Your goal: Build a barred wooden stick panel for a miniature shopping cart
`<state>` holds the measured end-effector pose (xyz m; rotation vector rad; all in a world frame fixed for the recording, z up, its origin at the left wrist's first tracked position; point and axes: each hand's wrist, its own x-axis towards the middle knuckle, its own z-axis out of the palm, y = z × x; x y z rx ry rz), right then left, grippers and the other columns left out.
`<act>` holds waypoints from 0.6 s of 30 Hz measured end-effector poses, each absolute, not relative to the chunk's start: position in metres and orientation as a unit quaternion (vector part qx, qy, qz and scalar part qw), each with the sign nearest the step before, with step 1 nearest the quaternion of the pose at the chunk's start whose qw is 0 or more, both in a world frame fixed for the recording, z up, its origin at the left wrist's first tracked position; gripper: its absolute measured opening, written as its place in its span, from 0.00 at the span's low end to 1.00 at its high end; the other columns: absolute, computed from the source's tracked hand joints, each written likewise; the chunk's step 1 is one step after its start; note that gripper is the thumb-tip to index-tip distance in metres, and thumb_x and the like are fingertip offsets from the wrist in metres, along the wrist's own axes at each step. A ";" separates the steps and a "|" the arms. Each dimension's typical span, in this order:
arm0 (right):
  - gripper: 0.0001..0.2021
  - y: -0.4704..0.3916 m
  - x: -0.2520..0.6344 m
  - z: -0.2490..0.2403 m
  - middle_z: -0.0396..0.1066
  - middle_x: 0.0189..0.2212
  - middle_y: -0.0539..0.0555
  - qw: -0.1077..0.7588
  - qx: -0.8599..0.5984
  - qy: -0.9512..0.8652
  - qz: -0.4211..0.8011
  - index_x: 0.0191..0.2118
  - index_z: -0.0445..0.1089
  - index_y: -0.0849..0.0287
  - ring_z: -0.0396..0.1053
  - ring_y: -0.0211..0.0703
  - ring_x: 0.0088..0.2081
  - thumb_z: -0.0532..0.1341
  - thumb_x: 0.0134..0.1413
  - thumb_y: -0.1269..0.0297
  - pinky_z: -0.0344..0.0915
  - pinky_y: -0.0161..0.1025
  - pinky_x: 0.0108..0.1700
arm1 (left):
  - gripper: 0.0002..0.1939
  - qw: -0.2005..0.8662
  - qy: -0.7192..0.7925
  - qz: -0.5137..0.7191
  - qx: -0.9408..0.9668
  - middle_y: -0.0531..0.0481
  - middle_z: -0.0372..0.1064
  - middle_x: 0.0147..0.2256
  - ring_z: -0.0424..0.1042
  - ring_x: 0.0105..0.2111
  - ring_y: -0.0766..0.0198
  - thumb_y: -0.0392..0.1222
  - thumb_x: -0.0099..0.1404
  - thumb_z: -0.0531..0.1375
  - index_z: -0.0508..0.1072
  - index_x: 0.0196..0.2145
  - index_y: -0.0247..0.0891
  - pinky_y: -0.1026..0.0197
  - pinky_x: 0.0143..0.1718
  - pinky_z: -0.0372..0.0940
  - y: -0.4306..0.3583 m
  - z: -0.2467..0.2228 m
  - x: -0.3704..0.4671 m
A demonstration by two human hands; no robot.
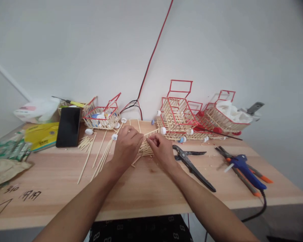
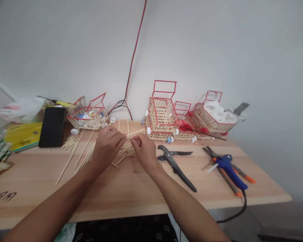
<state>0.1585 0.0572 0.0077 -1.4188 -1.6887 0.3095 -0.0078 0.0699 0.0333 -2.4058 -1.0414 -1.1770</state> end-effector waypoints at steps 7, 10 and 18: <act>0.11 0.054 0.159 0.014 0.57 0.18 0.44 0.468 -0.577 -0.652 0.151 0.29 0.67 0.58 0.55 0.35 0.22 0.60 0.55 0.56 0.50 0.33 0.27 | 0.10 0.133 -0.360 -0.422 -0.821 0.47 0.71 0.29 0.63 0.38 0.56 0.37 0.67 0.55 0.74 0.30 0.37 0.52 0.42 0.59 0.073 0.034 -0.011; 0.13 0.054 0.162 0.017 0.58 0.19 0.45 0.498 -0.566 -0.633 0.176 0.29 0.66 0.58 0.54 0.34 0.23 0.58 0.57 0.55 0.50 0.33 0.27 | 0.09 0.144 -0.361 -0.434 -0.813 0.47 0.72 0.29 0.63 0.38 0.56 0.37 0.67 0.55 0.74 0.31 0.37 0.52 0.42 0.60 0.075 0.035 -0.014; 0.14 0.056 0.165 0.016 0.58 0.19 0.45 0.503 -0.549 -0.634 0.207 0.27 0.65 0.59 0.54 0.35 0.23 0.57 0.58 0.56 0.50 0.34 0.26 | 0.07 0.148 -0.364 -0.452 -0.801 0.48 0.73 0.30 0.64 0.38 0.56 0.35 0.66 0.57 0.74 0.32 0.36 0.51 0.43 0.61 0.075 0.039 -0.018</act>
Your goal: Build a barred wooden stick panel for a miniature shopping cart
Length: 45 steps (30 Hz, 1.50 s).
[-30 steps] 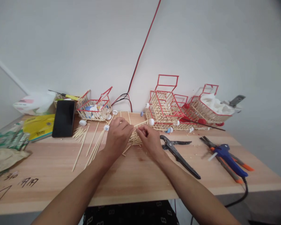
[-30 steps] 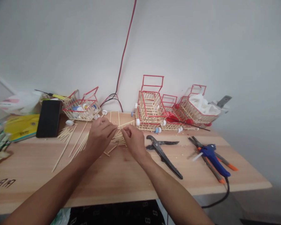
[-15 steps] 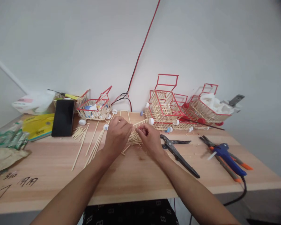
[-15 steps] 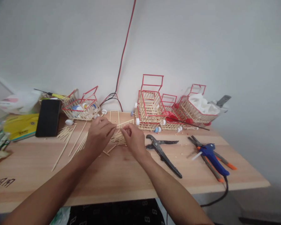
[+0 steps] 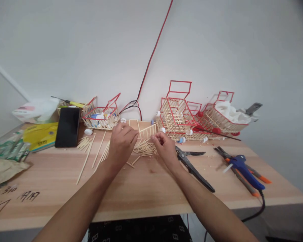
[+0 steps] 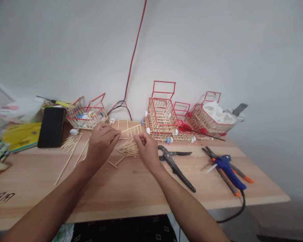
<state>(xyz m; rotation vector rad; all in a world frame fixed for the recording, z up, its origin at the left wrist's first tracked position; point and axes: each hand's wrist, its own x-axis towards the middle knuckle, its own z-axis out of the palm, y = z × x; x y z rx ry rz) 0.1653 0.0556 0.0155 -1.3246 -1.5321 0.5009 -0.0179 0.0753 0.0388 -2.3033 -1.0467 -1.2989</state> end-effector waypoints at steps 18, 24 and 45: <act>0.16 0.057 0.173 0.012 0.61 0.22 0.47 0.542 -0.539 -0.593 0.252 0.27 0.63 0.58 0.57 0.36 0.25 0.56 0.57 0.50 0.55 0.35 0.29 | 0.06 0.134 -0.371 -0.498 -0.772 0.49 0.73 0.30 0.66 0.37 0.58 0.35 0.64 0.58 0.75 0.32 0.38 0.52 0.43 0.64 0.070 0.061 -0.028; 0.22 0.055 0.164 0.015 0.72 0.38 0.55 0.504 -0.447 -0.526 0.519 0.40 0.71 0.57 0.66 0.39 0.33 0.59 0.51 0.43 0.56 0.33 0.26 | 0.06 0.128 -0.363 -0.529 -0.757 0.49 0.75 0.30 0.69 0.36 0.59 0.35 0.64 0.59 0.77 0.33 0.39 0.53 0.41 0.65 0.061 0.077 -0.029; 0.20 0.050 0.162 0.025 0.75 0.39 0.56 0.543 -0.321 -0.457 0.627 0.36 0.75 0.57 0.70 0.39 0.37 0.63 0.49 0.44 0.61 0.34 0.34 | 0.05 0.048 -0.378 -0.526 -0.760 0.49 0.75 0.30 0.70 0.35 0.60 0.37 0.62 0.60 0.77 0.31 0.39 0.55 0.40 0.65 0.055 0.076 -0.020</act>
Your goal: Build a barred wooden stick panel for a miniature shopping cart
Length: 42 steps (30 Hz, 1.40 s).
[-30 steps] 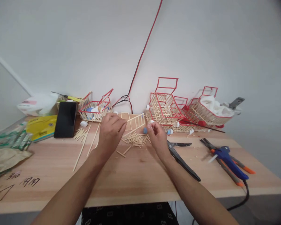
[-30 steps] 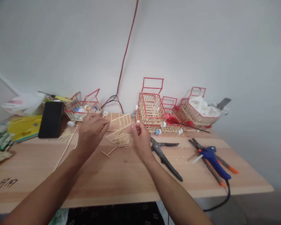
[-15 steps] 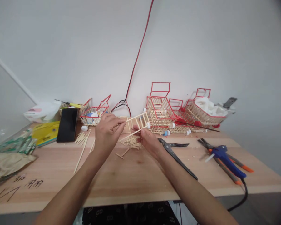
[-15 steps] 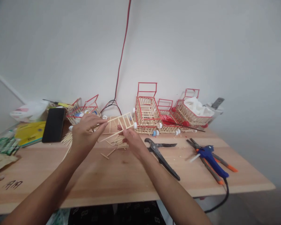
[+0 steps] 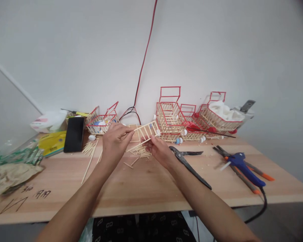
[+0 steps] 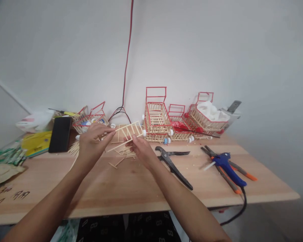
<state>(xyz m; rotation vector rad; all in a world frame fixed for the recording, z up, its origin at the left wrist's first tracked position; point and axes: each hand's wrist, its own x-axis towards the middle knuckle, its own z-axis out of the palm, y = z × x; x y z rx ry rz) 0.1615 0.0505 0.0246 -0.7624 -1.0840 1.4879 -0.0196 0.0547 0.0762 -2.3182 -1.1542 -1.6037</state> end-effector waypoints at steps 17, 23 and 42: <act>0.17 0.054 0.163 0.016 0.74 0.25 0.53 0.550 -0.379 -0.453 0.590 0.31 0.75 0.60 0.63 0.33 0.25 0.67 0.45 0.49 0.56 0.33 0.27 | 0.05 0.049 -0.382 -0.520 -0.762 0.49 0.74 0.29 0.70 0.35 0.59 0.36 0.62 0.60 0.77 0.31 0.40 0.56 0.38 0.64 0.056 0.074 -0.014; 0.18 0.054 0.163 0.015 0.75 0.26 0.54 0.564 -0.389 -0.453 0.570 0.30 0.75 0.61 0.64 0.33 0.24 0.67 0.45 0.49 0.57 0.33 0.27 | 0.05 0.058 -0.386 -0.510 -0.766 0.47 0.75 0.33 0.71 0.37 0.58 0.37 0.63 0.59 0.76 0.35 0.39 0.55 0.40 0.65 0.054 0.075 -0.008; 0.17 0.056 0.167 0.024 0.74 0.23 0.53 0.561 -0.460 -0.482 0.491 0.27 0.72 0.61 0.65 0.35 0.23 0.66 0.43 0.50 0.61 0.34 0.27 | 0.06 0.026 -0.443 -0.570 -0.691 0.49 0.75 0.35 0.71 0.35 0.61 0.37 0.63 0.60 0.77 0.36 0.38 0.58 0.36 0.66 0.029 0.083 -0.014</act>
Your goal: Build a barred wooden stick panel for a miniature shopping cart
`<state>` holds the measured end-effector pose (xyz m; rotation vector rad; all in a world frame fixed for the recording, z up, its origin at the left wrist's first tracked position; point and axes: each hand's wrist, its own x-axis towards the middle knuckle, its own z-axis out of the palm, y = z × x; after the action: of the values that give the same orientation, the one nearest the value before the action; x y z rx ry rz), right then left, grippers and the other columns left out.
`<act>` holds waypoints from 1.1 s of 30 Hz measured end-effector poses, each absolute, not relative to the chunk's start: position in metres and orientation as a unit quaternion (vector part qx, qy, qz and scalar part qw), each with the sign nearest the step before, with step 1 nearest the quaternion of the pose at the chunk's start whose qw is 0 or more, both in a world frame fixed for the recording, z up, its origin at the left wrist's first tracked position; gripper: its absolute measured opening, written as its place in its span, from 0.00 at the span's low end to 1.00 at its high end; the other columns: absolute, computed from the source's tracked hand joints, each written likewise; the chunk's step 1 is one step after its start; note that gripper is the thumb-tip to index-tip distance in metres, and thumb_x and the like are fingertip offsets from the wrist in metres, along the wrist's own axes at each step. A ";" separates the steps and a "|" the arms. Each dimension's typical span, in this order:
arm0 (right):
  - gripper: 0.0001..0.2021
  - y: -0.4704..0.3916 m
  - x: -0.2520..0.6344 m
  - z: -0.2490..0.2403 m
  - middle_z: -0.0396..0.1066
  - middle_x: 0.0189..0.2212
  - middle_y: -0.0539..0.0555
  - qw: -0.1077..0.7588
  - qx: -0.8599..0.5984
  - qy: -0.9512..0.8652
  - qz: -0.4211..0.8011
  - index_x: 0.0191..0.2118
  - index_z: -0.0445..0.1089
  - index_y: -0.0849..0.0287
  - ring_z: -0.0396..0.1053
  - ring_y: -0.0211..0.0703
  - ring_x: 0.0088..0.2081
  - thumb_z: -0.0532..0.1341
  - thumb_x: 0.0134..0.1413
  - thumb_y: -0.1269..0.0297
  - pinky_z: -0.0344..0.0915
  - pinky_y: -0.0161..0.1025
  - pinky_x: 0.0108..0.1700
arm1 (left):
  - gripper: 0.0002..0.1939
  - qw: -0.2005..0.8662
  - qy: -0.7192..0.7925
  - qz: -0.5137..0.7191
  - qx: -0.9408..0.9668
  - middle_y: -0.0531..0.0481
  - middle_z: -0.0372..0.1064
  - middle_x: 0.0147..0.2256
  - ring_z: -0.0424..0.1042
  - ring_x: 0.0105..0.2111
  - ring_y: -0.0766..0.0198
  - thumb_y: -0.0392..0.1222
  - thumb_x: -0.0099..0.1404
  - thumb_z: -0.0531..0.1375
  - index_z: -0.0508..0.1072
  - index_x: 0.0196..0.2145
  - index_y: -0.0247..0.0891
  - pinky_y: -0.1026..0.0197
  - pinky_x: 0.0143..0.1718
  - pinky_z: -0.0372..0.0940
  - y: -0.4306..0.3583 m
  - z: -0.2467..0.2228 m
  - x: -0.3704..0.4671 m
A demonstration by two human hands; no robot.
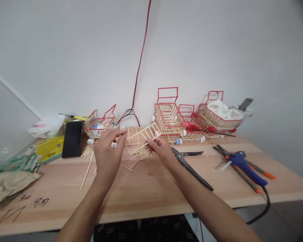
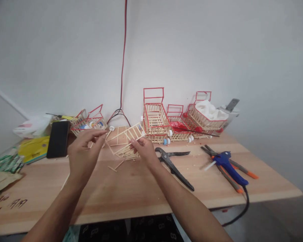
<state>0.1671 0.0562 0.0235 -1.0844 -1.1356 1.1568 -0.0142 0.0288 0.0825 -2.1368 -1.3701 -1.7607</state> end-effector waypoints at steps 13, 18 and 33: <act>0.17 0.064 0.172 0.017 0.74 0.23 0.53 0.563 -0.468 -0.497 0.466 0.27 0.71 0.61 0.67 0.35 0.23 0.65 0.45 0.49 0.62 0.33 0.27 | 0.08 -0.006 -0.482 -0.368 -0.795 0.45 0.73 0.36 0.71 0.38 0.54 0.32 0.61 0.59 0.67 0.39 0.36 0.55 0.40 0.62 0.067 0.084 0.009; 0.16 0.067 0.176 0.017 0.74 0.23 0.53 0.559 -0.480 -0.507 0.447 0.27 0.70 0.61 0.65 0.34 0.22 0.64 0.47 0.51 0.62 0.33 0.26 | 0.04 -0.002 -0.463 -0.347 -0.815 0.51 0.69 0.28 0.69 0.30 0.59 0.32 0.63 0.55 0.64 0.33 0.39 0.61 0.32 0.57 0.073 0.079 0.014; 0.16 0.068 0.172 0.008 0.72 0.23 0.51 0.540 -0.480 -0.517 0.459 0.27 0.69 0.61 0.64 0.34 0.21 0.63 0.47 0.50 0.60 0.33 0.25 | 0.06 -0.112 -0.486 -0.407 -0.766 0.55 0.66 0.24 0.67 0.26 0.64 0.33 0.60 0.57 0.63 0.28 0.39 0.64 0.30 0.57 0.074 0.064 0.010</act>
<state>0.1720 0.0684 0.0081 -1.1403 -1.2288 1.0917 0.0103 0.0744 0.0645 -2.5926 -1.6450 -1.3771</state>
